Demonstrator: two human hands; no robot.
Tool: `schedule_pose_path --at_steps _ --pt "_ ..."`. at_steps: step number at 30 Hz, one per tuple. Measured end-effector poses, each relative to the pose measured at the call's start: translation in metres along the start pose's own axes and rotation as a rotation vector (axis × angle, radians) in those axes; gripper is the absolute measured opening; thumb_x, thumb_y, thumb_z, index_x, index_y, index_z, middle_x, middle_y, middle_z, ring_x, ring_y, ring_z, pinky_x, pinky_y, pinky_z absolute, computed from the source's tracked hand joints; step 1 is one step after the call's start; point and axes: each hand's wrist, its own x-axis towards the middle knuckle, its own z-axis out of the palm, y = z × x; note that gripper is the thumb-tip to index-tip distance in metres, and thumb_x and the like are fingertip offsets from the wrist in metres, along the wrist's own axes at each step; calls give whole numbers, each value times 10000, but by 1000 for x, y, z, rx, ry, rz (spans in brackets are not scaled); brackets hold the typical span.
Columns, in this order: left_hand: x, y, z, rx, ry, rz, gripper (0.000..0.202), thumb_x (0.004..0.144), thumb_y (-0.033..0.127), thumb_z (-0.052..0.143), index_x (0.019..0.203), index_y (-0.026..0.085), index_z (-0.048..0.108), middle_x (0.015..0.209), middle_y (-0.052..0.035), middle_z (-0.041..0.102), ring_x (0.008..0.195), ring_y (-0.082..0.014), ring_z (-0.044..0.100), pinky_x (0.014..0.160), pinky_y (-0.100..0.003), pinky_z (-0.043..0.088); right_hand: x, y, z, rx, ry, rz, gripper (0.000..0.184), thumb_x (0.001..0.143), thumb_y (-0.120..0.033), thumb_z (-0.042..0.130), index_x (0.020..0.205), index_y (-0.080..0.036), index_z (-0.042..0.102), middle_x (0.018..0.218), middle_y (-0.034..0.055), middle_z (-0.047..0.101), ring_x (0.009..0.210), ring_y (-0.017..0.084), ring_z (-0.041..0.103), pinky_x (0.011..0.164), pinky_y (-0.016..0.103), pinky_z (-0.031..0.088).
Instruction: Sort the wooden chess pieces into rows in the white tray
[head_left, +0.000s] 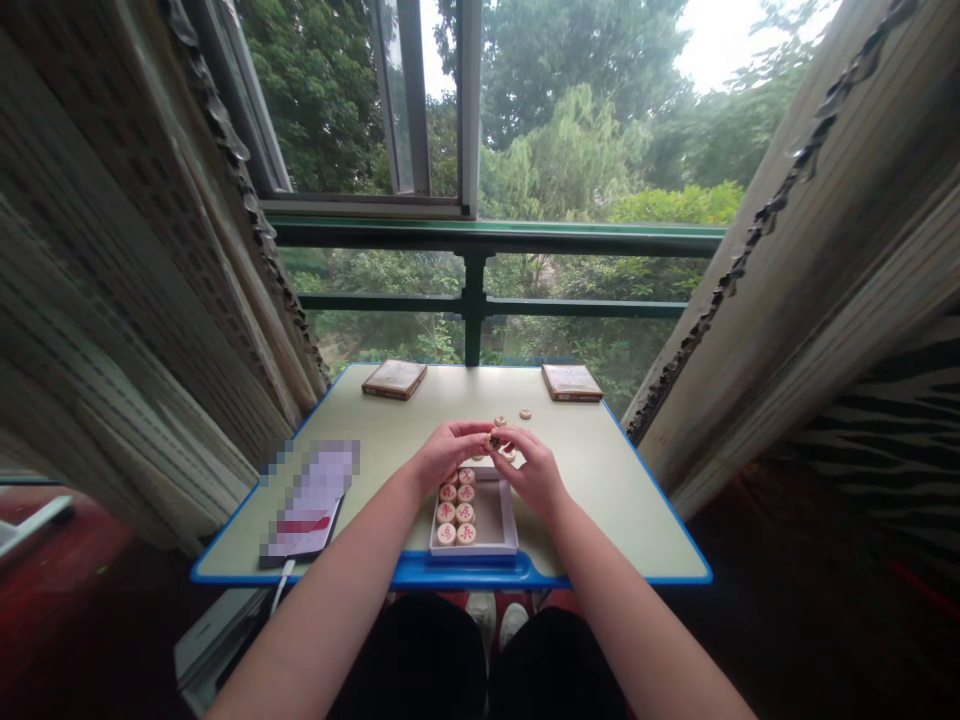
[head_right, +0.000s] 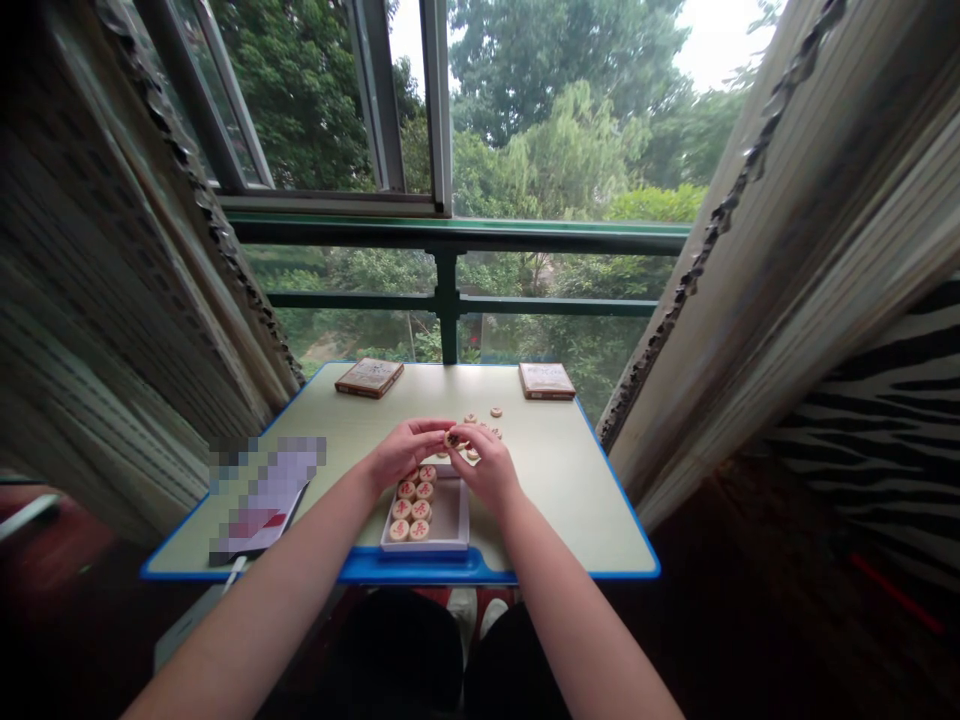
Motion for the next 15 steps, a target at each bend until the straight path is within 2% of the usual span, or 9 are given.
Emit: schedule_pose_path --at_steps 5,10,15 --pt "1 -3 -1 32 -10 5 394 556 246 798 916 121 698 921 -112 704 862 -205 640 820 -337 457 -1 3 0 -34 -9 -31 224 767 -213 591 984 -234 641 991 67 650 847 180 614 688 310 536" --pt "1 -3 -1 39 -27 9 398 561 245 795 927 120 698 948 -116 699 903 -218 631 833 -335 456 -1 8 1 -118 -1 -76 194 780 -233 599 972 -231 622 1000 74 641 931 195 602 831 357 505" --pt "-1 0 0 61 -61 -22 410 580 238 785 961 120 692 959 -114 697 873 -209 640 841 -347 461 0 10 1 -161 -12 -128 160 790 -214 583 946 -231 613 955 67 652 932 197 593 866 380 481"
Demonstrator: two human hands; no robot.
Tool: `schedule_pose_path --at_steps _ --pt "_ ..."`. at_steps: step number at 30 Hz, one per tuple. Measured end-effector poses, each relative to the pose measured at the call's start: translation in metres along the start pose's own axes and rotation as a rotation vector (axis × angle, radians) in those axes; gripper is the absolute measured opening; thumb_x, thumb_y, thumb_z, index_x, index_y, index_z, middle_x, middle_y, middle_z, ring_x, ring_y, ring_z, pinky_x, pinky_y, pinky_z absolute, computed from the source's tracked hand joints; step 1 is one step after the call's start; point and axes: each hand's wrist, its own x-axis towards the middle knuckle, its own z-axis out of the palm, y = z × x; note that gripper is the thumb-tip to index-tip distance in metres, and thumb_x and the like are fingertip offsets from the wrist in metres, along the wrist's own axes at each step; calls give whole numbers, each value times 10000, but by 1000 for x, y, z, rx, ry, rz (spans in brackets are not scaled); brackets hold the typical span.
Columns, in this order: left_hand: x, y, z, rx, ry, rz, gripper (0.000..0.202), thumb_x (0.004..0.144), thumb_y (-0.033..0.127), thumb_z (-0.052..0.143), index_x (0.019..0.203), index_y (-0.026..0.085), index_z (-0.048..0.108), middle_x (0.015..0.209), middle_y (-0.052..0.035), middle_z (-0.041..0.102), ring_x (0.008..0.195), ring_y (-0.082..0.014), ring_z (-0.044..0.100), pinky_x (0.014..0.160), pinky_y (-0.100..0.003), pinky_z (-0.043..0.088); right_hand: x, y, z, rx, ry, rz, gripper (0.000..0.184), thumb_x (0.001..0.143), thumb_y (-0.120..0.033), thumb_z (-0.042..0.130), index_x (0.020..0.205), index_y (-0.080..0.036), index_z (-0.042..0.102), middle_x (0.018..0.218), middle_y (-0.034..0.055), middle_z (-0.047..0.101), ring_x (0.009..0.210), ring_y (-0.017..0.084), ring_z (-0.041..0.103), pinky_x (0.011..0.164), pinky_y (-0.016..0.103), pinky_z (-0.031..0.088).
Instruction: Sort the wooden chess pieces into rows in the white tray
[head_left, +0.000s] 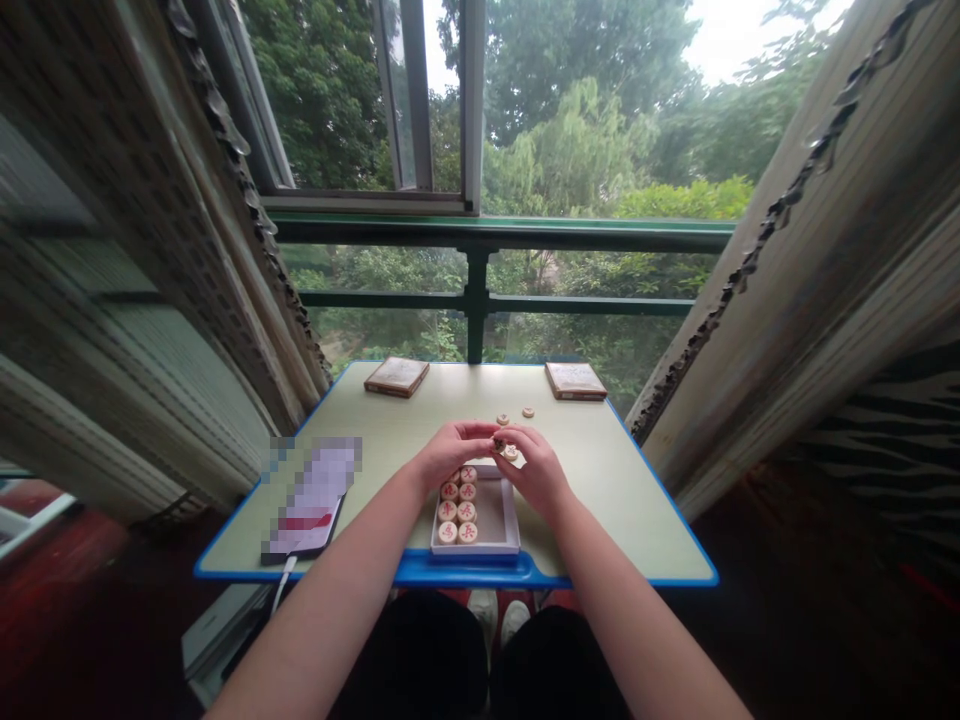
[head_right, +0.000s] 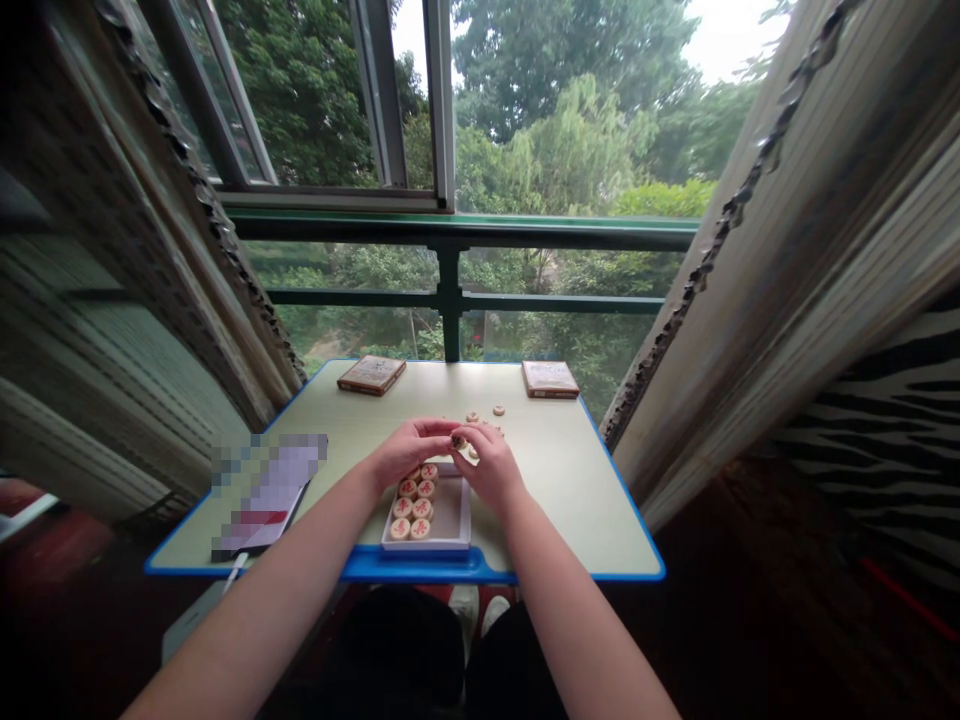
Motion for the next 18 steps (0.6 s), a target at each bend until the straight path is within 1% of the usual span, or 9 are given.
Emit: schedule_pose_path --at_steps 5,9,13,16,18 --pt "-4 6 0 34 -2 -10 414 573 227 786 966 132 692 963 -107 695 864 -212 641 823 -350 473 1 -2 -2 -8 -28 -38 186 786 -203 580 968 -232 602 972 63 650 946 197 582 873 383 474" --pt "-3 6 1 40 -29 4 375 576 215 779 929 118 698 938 -105 696 836 -206 641 796 -335 480 1 -2 -4 -65 -31 -72 181 782 -203 583 960 -226 611 963 70 649 948 208 576 843 371 481" --pt "-1 2 1 7 7 13 389 550 199 792 918 123 691 891 -87 699 785 -184 642 765 -324 489 0 -2 -4 -142 -46 -88 184 785 -194 574 963 -218 610 964 74 659 925 217 576 853 400 464" --pt "0 2 1 -12 24 -3 435 546 201 797 957 128 674 881 -83 698 760 -170 640 741 -309 491 1 -4 -4 -114 -38 -72 177 776 -191 582 951 -208 605 954 70 665 909 213 577 847 393 460" --pt "0 3 0 -24 40 -6 407 594 272 774 956 117 669 876 -96 696 744 -173 643 718 -306 492 2 -4 -7 -55 -44 -18 182 759 -199 597 941 -209 603 922 57 666 864 198 580 824 371 466"
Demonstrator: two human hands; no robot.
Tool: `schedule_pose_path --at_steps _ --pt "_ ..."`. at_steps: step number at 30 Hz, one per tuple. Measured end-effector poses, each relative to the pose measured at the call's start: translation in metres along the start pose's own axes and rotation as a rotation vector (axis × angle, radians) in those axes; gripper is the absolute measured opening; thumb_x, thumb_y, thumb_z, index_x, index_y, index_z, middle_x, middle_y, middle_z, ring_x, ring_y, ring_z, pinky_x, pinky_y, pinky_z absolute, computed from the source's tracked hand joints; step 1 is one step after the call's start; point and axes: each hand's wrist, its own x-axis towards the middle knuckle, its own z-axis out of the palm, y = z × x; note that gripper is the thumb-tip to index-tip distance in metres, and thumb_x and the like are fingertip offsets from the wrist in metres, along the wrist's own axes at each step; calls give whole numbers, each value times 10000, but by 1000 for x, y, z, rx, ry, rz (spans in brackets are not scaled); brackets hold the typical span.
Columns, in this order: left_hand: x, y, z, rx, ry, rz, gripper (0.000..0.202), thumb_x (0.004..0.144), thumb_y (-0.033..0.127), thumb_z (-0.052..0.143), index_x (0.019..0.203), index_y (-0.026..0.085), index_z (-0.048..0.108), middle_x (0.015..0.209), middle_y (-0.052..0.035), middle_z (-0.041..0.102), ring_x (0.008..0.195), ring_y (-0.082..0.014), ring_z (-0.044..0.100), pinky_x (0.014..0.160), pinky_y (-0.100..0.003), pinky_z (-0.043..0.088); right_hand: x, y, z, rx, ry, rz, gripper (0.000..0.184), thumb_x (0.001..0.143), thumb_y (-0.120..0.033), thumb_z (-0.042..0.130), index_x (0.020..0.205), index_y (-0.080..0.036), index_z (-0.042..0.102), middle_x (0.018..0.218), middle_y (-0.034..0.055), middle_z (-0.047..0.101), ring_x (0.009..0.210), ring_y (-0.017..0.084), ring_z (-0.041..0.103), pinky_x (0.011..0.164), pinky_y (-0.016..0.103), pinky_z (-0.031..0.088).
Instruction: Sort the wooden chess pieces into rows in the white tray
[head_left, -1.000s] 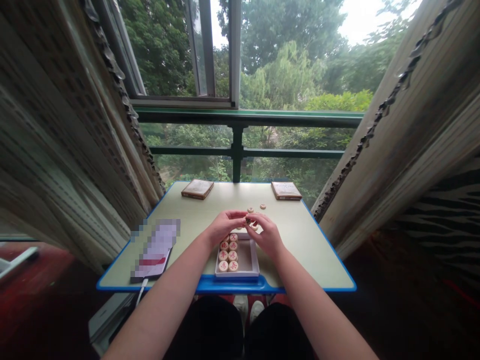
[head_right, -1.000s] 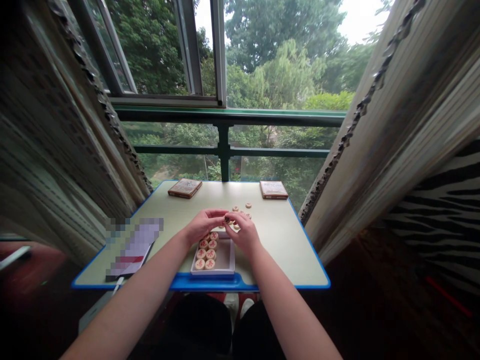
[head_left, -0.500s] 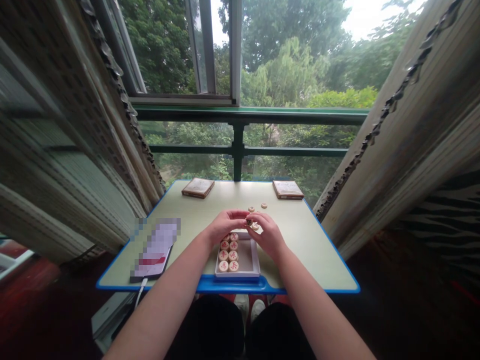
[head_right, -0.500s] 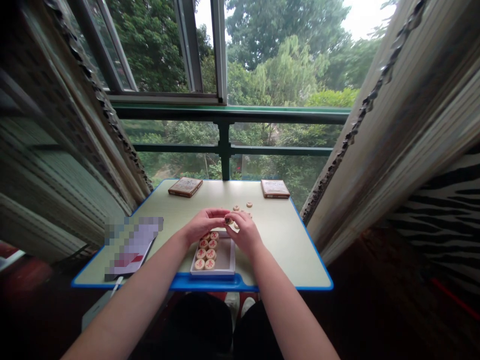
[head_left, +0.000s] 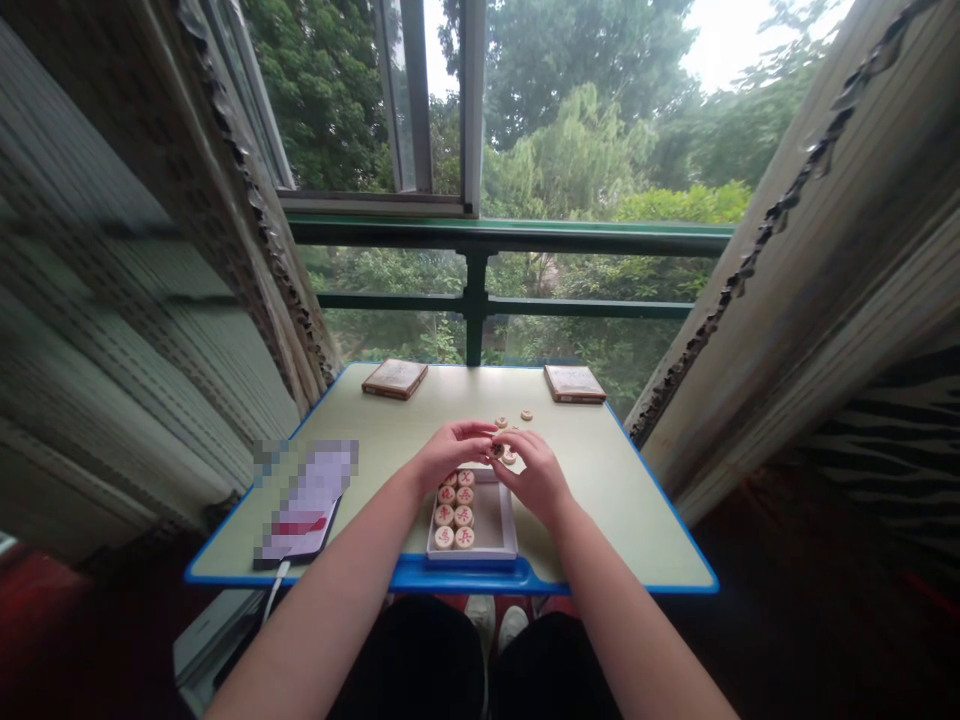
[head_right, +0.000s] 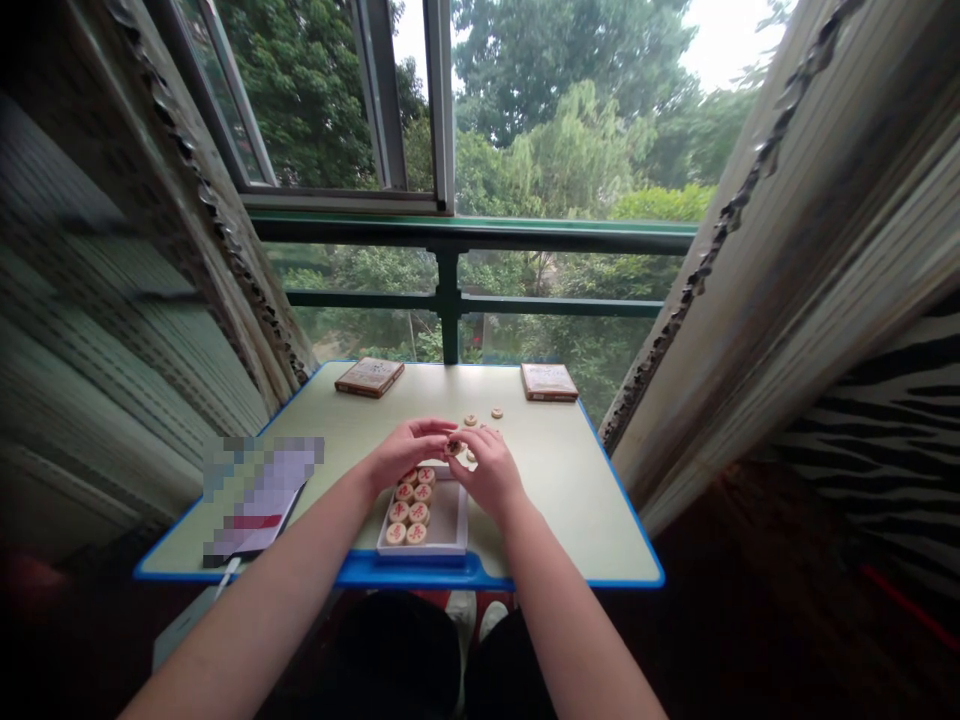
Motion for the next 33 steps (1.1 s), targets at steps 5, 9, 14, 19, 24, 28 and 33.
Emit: schedule_pose_path --at_steps 5,9,14,19,24,28,33 --pt "7 3 -9 -132 234 148 359 686 425 656 829 96 665 778 -106 694 659 -158 635 615 -263 472 1 2 -14 140 -81 283 216 720 -227 630 933 -197 604 888 38 658 718 150 556 674 288 471" --pt "12 4 -21 -233 417 231 326 672 411 632 765 99 650 656 -65 665 546 -108 573 539 -221 428 0 0 -20 173 -356 313 224 681 -187 646 904 -195 632 917 32 653 805 156 554 729 284 450" --pt "16 2 -28 -280 476 231 253 643 363 639 694 117 606 576 -24 608 501 -97 530 493 -211 398 -1 -8 -18 32 -563 250 182 613 -158 679 788 -199 652 780 10 638 847 185 499 812 311 402" --pt "19 0 -31 -333 454 228 250 633 302 628 533 169 441 416 65 383 374 -62 389 400 -196 308 -2 -10 -16 -18 -575 170 201 615 -142 672 806 -204 663 800 9 641 834 181 474 843 308 379" --pt "23 -2 -34 -278 531 214 324 629 302 631 511 184 353 396 89 281 335 -43 310 356 -182 224 -3 -10 -18 -35 -564 166 268 630 -143 663 888 -210 639 849 13 648 856 188 472 804 300 390" --pt "27 -3 -40 -232 620 218 360 629 305 619 499 192 303 387 98 248 315 -30 244 337 -181 147 -3 -11 -19 -56 -571 163 216 625 -138 668 823 -214 625 818 7 642 843 188 464 795 304 383" --pt "29 -3 -44 -195 661 209 349 629 309 600 490 194 302 374 99 246 302 -29 224 331 -187 128 -3 -13 -18 -76 -584 138 186 643 -157 678 812 -222 633 830 10 626 845 188 451 827 323 366"
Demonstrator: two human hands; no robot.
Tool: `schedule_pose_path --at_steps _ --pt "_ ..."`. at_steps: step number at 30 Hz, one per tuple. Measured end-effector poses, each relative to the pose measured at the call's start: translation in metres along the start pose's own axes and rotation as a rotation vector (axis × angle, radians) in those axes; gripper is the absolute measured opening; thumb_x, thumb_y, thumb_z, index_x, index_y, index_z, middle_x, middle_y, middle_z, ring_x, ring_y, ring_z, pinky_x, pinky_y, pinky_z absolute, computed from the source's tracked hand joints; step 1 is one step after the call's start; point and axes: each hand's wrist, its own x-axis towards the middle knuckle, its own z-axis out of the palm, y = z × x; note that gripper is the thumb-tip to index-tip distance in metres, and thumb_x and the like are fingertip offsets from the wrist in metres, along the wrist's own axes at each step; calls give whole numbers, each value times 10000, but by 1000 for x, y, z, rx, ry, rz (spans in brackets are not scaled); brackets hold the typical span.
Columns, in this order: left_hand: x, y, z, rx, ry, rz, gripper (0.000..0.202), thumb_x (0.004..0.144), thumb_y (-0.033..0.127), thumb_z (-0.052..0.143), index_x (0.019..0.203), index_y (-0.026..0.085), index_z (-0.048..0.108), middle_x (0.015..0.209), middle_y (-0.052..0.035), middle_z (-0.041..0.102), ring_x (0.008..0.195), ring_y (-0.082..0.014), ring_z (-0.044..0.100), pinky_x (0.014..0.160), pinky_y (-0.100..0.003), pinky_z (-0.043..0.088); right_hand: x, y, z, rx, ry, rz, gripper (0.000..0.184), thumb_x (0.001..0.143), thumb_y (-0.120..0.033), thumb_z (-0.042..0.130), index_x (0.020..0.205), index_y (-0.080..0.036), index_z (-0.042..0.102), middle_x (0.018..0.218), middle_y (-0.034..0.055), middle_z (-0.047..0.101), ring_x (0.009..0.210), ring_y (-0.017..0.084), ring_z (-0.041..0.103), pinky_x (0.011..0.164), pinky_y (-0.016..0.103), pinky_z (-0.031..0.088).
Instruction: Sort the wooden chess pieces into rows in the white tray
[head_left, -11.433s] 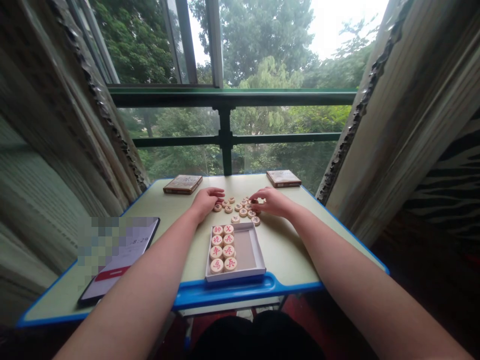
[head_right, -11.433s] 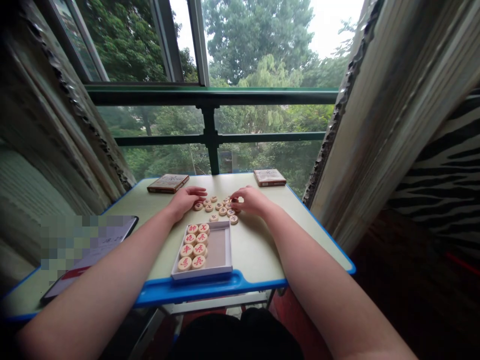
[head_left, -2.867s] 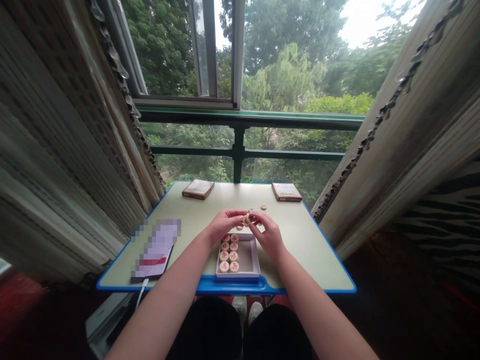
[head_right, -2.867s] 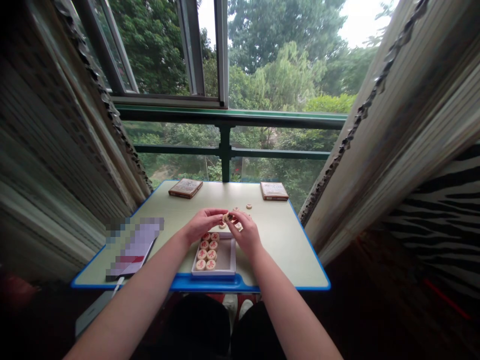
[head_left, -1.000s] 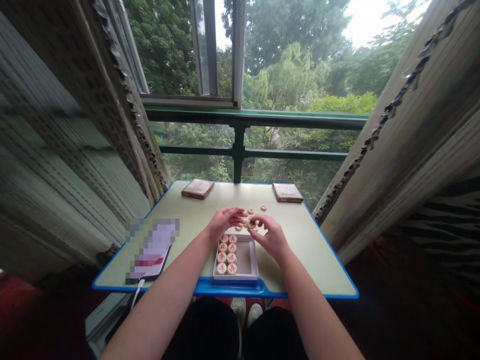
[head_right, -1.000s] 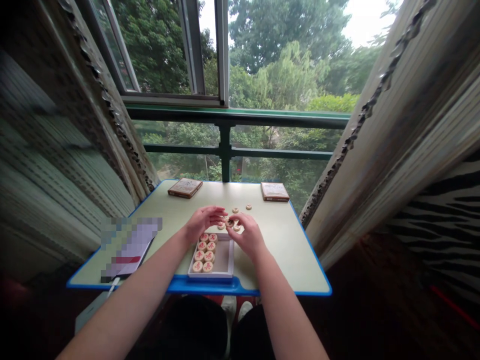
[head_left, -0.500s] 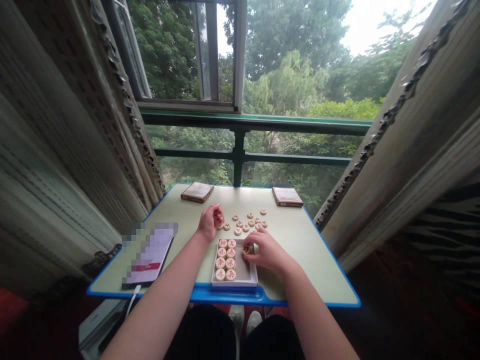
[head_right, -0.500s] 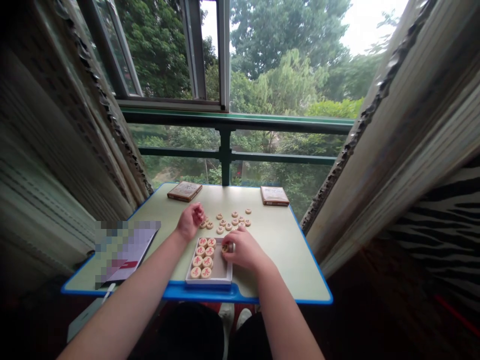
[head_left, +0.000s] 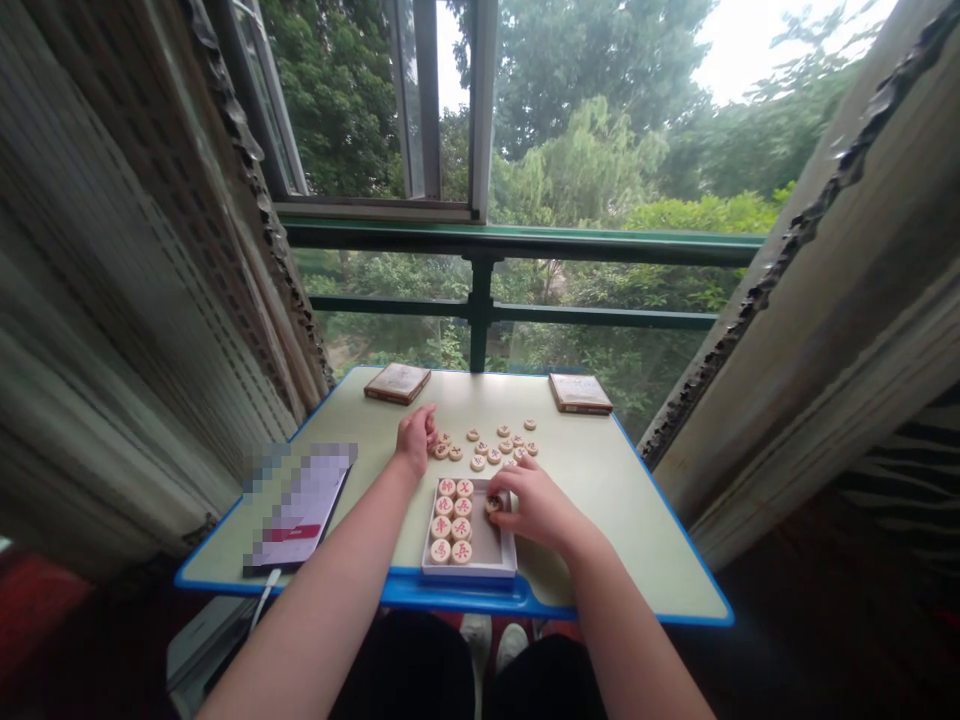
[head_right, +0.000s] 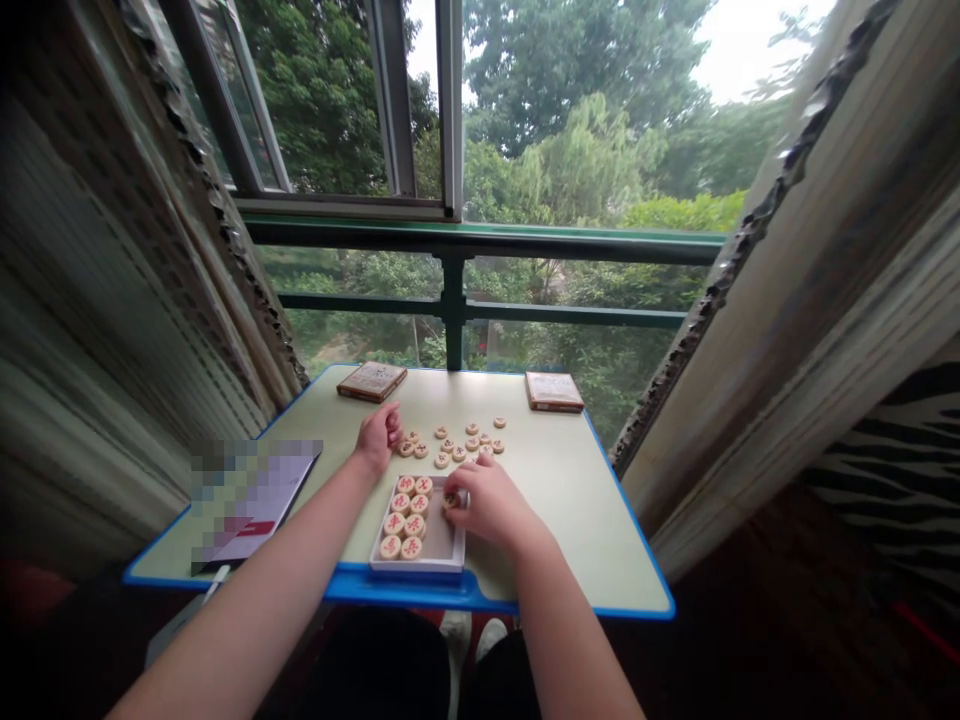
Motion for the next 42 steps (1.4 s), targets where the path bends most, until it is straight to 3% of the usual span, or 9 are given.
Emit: schedule_pose_path --at_steps 4,18,22,33,42 --pt "1 -1 0 26 6 -2 343 630 315 598 492 192 309 376 96 254 302 -28 232 332 -187 127 0 0 0 -22 6 14 197 643 -184 692 830 -226 645 922 37 579 916 207 432 835 327 372" --pt "4 -2 1 21 22 -30 349 618 329 613 509 193 310 384 101 253 300 -25 225 324 -184 113 1 -3 -3 -83 -26 61 247 660 -271 687 899 -216 662 871 54 559 881 215 447 789 329 385" --pt "3 -1 3 15 18 -33 351 615 326 612 508 193 306 381 102 248 301 -23 218 321 -180 107 1 -2 -1 -110 -15 63 162 667 -233 661 827 -203 671 835 55 559 867 208 450 789 320 387" --pt "2 -1 3 16 8 -34 343 612 327 615 510 189 319 385 103 246 297 -19 219 317 -173 110 2 0 -1 -134 33 71 174 652 -176 625 824 -193 640 855 58 557 862 203 455 786 317 398" --pt "1 -6 6 76 -101 -32 340 614 333 648 498 176 370 399 90 281 304 -18 227 322 -177 111 3 -2 -1 -187 6 93 168 661 -184 614 826 -199 642 836 59 555 848 207 458 756 311 382"
